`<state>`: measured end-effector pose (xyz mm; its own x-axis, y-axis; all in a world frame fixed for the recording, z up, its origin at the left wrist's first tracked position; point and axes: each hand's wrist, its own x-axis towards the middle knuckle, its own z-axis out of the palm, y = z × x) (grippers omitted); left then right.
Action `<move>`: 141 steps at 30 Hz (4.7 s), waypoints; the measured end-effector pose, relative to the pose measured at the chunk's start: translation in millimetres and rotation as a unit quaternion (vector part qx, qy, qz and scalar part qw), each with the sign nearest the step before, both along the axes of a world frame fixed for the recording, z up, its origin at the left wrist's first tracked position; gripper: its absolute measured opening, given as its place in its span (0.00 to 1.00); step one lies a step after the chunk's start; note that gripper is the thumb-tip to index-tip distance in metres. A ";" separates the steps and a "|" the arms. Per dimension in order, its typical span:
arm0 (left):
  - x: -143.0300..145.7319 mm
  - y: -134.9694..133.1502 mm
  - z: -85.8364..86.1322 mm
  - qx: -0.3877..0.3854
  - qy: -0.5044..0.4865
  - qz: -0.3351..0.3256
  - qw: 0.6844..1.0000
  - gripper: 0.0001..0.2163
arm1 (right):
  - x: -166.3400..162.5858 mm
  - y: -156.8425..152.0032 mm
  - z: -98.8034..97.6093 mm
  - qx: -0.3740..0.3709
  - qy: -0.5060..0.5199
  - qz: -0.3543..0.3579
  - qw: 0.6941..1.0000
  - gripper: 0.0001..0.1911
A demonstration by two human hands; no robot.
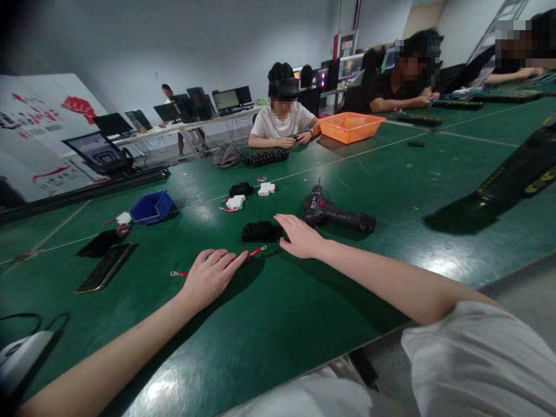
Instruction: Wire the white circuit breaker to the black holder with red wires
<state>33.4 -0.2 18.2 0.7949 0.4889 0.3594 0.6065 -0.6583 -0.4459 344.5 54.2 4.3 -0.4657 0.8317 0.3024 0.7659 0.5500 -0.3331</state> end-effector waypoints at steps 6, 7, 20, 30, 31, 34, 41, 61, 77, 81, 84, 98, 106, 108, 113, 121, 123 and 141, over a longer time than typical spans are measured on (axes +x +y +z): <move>-0.1 -0.4 1.0 -0.013 0.001 0.001 1.000 0.22 | -1.0 1.1 1.5 -0.002 -0.030 0.008 1.000 0.26; 0.0 -0.5 1.0 -0.014 0.001 0.002 1.000 0.22 | -1.9 0.0 2.5 0.004 -0.040 0.005 0.999 0.25; 1.3 -2.1 4.0 -0.016 0.001 0.006 1.000 0.21 | -2.0 -4.1 8.2 0.108 -0.085 0.104 0.985 0.20; 1.4 -2.3 5.2 -0.019 -0.001 0.005 1.000 0.22 | 7.0 -15.7 28.8 0.089 -0.095 0.086 0.988 0.12; 1.3 -2.1 4.9 -0.020 -0.003 0.004 1.000 0.22 | 8.9 -18.2 31.9 0.088 -0.089 0.075 0.989 0.12; 0.8 -1.6 3.6 -0.026 -0.010 0.003 1.000 0.22 | 14.0 -26.4 41.4 0.072 -0.019 0.035 0.997 0.09; 0.0 -0.2 2.6 -0.025 -0.002 0.005 1.000 0.23 | 22.3 -38.3 57.7 -0.016 0.104 -0.108 0.989 0.15; -1.2 0.9 1.7 -0.041 -0.011 0.013 0.999 0.22 | 21.7 -37.1 54.3 -0.101 -0.198 -0.148 0.964 0.27; -2.2 0.4 2.0 -0.049 -0.022 0.013 0.998 0.23 | 8.9 -39.4 44.8 -0.163 -0.092 -0.082 0.979 0.28; -2.2 0.2 2.7 -0.046 -0.018 0.015 0.999 0.22 | 12.1 -36.8 42.8 -0.160 -0.073 -0.067 0.982 0.30; -2.2 0.6 3.1 -0.043 -0.015 0.015 0.999 0.22 | 14.5 -34.1 42.3 -0.154 -0.069 -0.056 0.984 0.31; -1.6 0.7 3.9 -0.046 -0.023 0.010 0.999 0.20 | 18.8 -28.1 38.0 -0.149 -0.020 -0.068 0.986 0.35; -1.7 1.3 3.1 -0.048 -0.032 0.008 0.998 0.21 | 24.3 -22.2 35.2 -0.055 0.028 -0.139 0.988 0.16; -1.7 1.2 3.2 -0.045 -0.030 0.008 0.999 0.21 | 24.7 -20.9 33.4 -0.067 0.005 -0.155 0.986 0.11; -1.6 1.1 3.4 -0.040 -0.027 0.009 0.999 0.20 | 26.1 -16.8 25.8 -0.086 -0.065 -0.177 0.978 0.22; -1.6 1.4 3.6 -0.035 -0.023 0.005 0.999 0.20 | 28.6 -14.4 26.7 -0.106 -0.064 -0.163 0.979 0.15; -1.7 1.5 3.5 -0.035 -0.023 0.006 0.999 0.20 | 28.6 -14.2 26.9 -0.109 -0.062 -0.165 0.978 0.13; -2.2 1.9 2.7 -0.038 -0.025 0.005 0.999 0.21 | 28.4 -13.8 24.0 -0.096 -0.042 -0.156 0.982 0.08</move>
<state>31.1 1.7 21.0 0.7710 0.5247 0.3609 0.6344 -0.6822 -0.3635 372.9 40.3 28.3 -0.1963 0.9757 0.0975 0.9160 0.2179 -0.3369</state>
